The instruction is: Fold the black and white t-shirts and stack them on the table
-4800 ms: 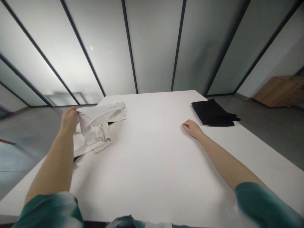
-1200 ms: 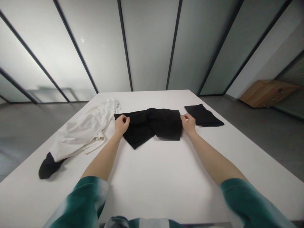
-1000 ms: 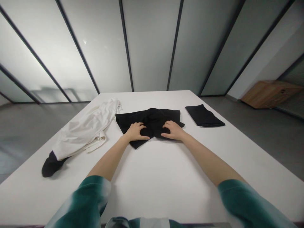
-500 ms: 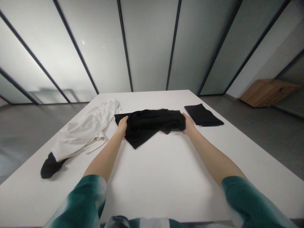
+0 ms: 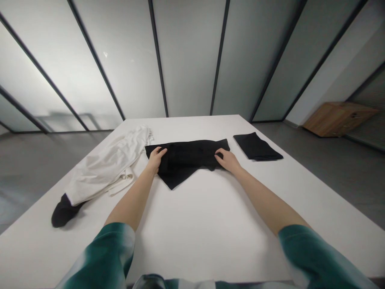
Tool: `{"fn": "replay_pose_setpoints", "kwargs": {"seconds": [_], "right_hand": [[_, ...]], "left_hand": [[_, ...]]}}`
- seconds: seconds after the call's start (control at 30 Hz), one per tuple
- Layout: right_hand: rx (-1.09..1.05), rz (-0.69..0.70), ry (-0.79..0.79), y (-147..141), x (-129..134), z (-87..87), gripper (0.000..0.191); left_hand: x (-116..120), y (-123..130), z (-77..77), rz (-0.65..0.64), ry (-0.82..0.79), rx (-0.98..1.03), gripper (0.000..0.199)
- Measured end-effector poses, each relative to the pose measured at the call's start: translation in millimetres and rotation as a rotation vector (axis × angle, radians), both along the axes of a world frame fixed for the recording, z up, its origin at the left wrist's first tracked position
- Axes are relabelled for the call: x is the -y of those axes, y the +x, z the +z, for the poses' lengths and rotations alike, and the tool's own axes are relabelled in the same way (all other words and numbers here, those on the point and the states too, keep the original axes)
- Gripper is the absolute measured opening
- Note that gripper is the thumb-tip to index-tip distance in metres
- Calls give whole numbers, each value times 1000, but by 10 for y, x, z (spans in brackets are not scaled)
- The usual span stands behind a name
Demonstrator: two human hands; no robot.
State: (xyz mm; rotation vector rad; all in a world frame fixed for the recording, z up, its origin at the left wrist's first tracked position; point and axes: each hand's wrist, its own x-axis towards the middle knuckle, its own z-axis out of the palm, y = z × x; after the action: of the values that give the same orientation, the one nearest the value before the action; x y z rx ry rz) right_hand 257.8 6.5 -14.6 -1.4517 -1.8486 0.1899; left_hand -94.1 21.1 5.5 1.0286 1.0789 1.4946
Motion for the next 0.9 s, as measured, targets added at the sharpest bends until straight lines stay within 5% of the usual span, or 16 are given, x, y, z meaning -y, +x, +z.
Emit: {"fn": "replay_pose_setpoints", "kwargs": {"seconds": [0.13, 0.23, 0.4, 0.53, 0.63, 0.77, 0.9], "right_hand": [[-166, -115, 273, -8, 38, 131, 13], [-366, -137, 254, -94, 34, 203, 8], [-703, 48, -75, -455, 96, 184, 20], [-586, 437, -259, -731, 288, 143, 20], [-478, 560, -266, -783, 373, 157, 17], [-688, 308, -18, -584, 254, 168, 23], [-787, -27, 68, -229, 37, 91, 23]], "left_hand": [[-65, -60, 11, 288, 206, -327, 25], [-60, 8, 40, 315, 241, -502, 20], [136, 461, 46, 36, 148, -443, 24], [382, 758, 21, -271, 239, -640, 41], [460, 756, 41, -362, 311, -883, 53], [348, 594, 224, -319, 268, -899, 25], [260, 300, 735, 27, 227, -302, 15]]}}
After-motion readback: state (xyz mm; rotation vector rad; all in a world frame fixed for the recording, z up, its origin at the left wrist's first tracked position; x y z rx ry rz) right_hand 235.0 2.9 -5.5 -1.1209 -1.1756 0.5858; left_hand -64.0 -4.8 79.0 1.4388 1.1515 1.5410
